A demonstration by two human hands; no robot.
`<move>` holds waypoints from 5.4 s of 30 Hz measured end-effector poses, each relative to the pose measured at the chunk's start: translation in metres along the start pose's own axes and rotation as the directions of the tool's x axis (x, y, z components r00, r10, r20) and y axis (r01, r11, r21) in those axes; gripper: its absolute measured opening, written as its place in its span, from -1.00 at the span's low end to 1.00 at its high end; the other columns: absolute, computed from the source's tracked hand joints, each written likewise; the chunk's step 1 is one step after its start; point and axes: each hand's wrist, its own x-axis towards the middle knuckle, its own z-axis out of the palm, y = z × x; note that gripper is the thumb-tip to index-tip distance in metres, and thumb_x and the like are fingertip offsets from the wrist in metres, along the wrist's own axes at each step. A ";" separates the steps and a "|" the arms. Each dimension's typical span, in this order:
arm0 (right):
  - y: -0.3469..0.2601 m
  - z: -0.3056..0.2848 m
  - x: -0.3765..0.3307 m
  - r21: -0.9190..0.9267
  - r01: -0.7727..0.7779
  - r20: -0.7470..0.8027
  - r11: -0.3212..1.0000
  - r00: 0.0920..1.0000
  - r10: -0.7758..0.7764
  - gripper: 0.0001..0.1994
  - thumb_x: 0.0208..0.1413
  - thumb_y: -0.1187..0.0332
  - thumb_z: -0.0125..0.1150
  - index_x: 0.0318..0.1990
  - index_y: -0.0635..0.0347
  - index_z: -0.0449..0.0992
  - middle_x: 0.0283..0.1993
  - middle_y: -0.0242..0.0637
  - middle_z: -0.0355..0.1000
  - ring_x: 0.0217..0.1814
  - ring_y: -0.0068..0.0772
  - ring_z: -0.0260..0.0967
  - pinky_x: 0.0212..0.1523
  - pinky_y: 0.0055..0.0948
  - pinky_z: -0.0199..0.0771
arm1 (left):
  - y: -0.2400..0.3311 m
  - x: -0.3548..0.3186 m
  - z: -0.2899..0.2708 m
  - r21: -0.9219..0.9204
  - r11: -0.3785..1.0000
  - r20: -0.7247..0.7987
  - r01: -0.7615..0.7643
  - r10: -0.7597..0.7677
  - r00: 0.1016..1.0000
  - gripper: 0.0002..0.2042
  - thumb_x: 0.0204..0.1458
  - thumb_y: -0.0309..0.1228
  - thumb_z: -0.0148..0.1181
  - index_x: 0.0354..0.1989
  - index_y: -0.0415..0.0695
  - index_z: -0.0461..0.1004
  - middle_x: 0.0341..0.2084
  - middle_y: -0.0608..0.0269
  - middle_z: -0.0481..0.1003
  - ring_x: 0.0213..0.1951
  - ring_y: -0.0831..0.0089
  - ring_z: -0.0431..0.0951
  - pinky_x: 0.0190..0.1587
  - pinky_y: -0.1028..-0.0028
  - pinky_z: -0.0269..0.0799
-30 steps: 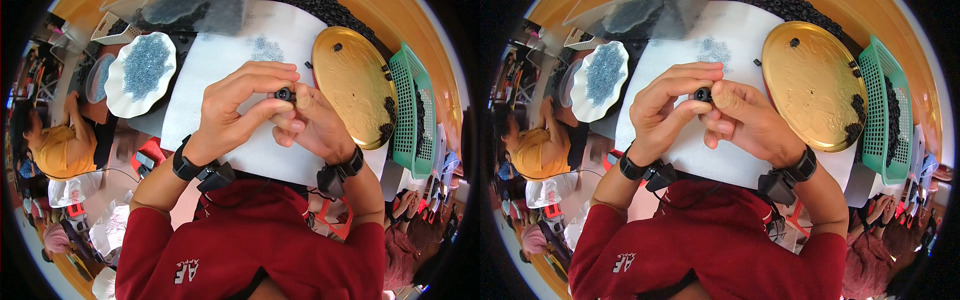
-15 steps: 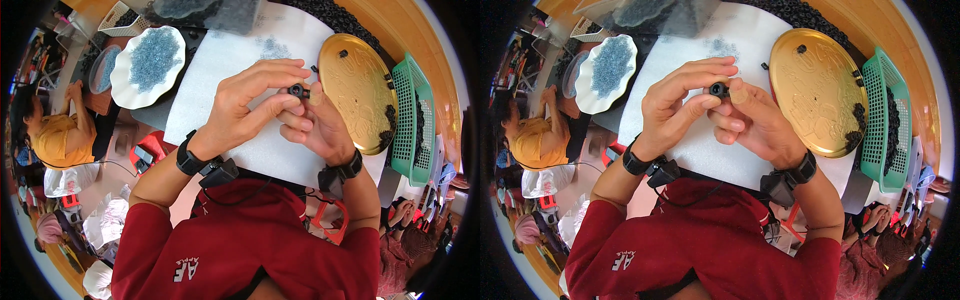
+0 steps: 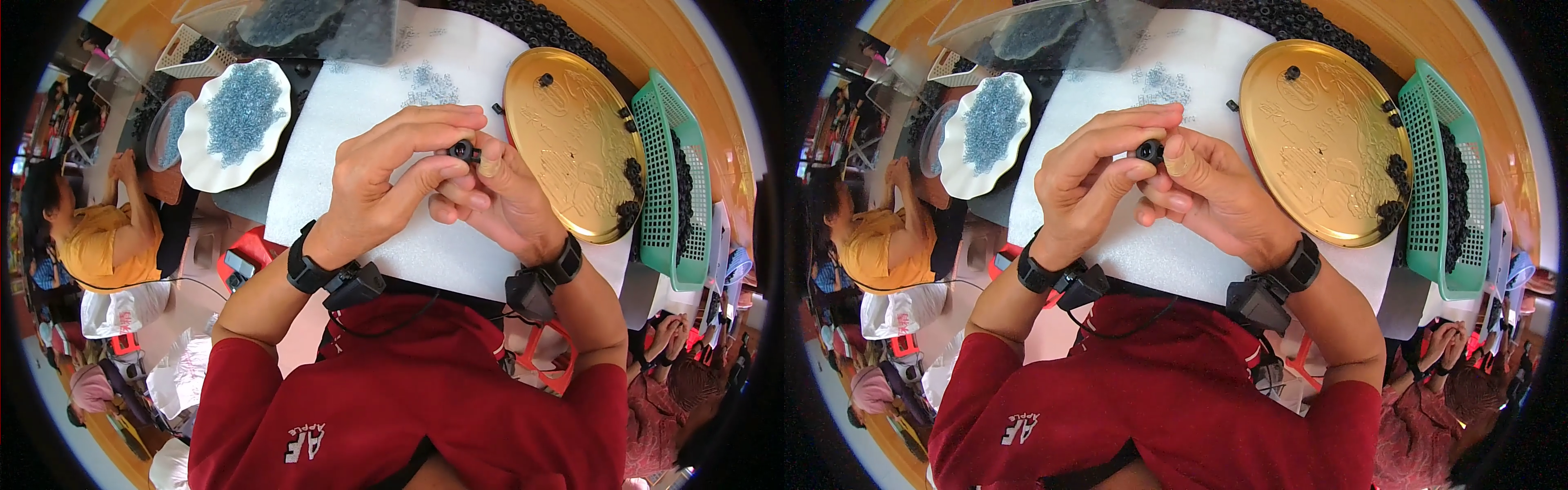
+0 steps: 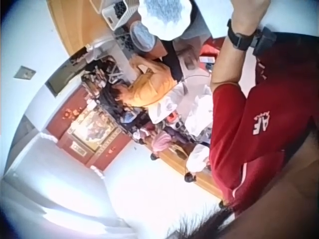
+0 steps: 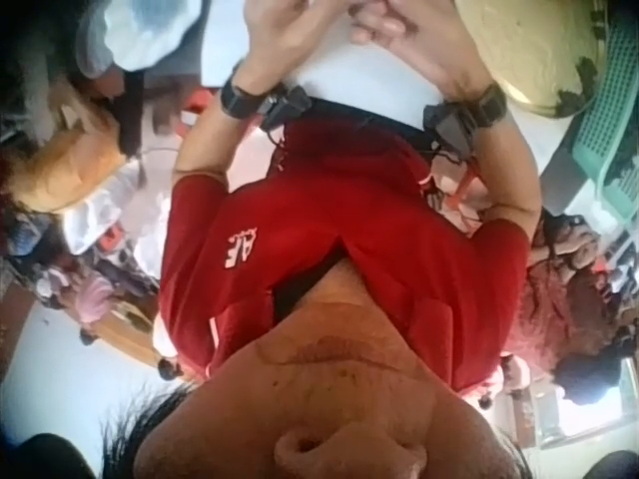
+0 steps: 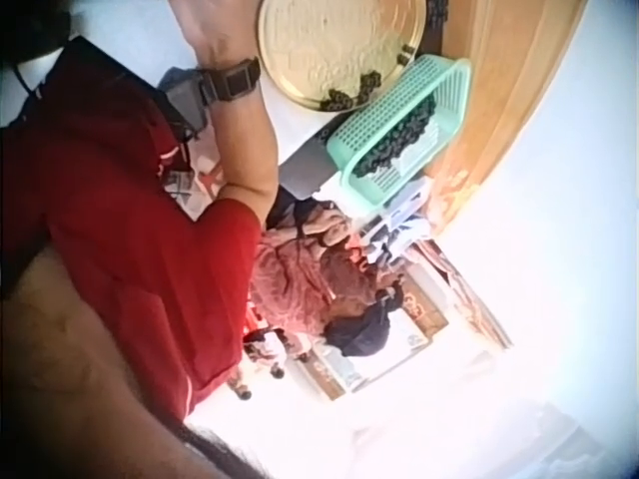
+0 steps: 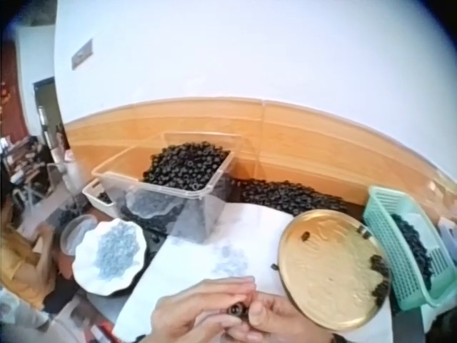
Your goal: Manually inspecting small black manufactured components and sorting them into containers.
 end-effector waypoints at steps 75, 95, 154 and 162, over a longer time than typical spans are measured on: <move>-0.210 -0.079 -0.163 0.377 0.860 -0.297 0.343 0.463 -0.835 -0.62 0.27 0.39 -0.10 0.11 0.54 0.18 -0.06 0.04 0.30 -0.05 -0.15 0.29 0.06 -0.21 0.35 | 0.016 -0.015 -0.017 -0.095 0.701 0.016 0.706 -0.708 0.706 -0.68 0.19 -0.38 0.11 0.09 -0.21 0.41 -0.42 0.31 0.53 -0.46 0.68 0.37 -0.38 0.66 0.30; -0.127 -0.103 -0.002 -0.842 -0.329 -0.062 -0.427 0.846 -0.530 -0.74 0.08 0.48 0.13 -0.06 0.30 0.51 -0.24 -0.17 0.50 -0.26 -0.33 0.45 -0.19 -0.42 0.43 | 0.013 -0.023 -0.018 -0.062 0.696 0.065 0.716 -0.713 0.698 -0.71 0.18 -0.47 0.09 0.06 -0.23 0.42 -0.41 0.29 0.54 -0.38 0.68 0.44 -0.33 0.63 0.35; -0.044 -0.029 0.025 -0.820 -0.109 0.109 -0.563 0.934 -0.340 -0.88 0.01 0.45 0.25 -0.29 0.25 0.58 -0.36 -0.25 0.49 -0.41 -0.34 0.40 -0.35 -0.43 0.40 | 0.005 -0.029 -0.024 -0.229 0.786 -0.262 0.574 -0.618 0.741 -0.75 0.17 -0.45 0.12 0.00 -0.24 0.45 -0.26 0.33 0.53 -0.39 0.67 0.44 -0.35 0.68 0.34; -0.050 -0.010 0.017 -0.964 -0.221 -0.160 -0.152 0.928 -0.336 -0.90 0.01 0.48 0.23 -0.31 0.28 0.49 -0.45 -0.26 0.45 -0.44 -0.44 0.41 -0.38 -0.51 0.39 | 0.006 -0.031 -0.020 -0.279 0.755 -0.114 0.594 -0.640 0.760 -0.75 0.18 -0.49 0.09 0.01 -0.27 0.43 -0.21 0.25 0.54 -0.34 0.63 0.50 -0.31 0.65 0.40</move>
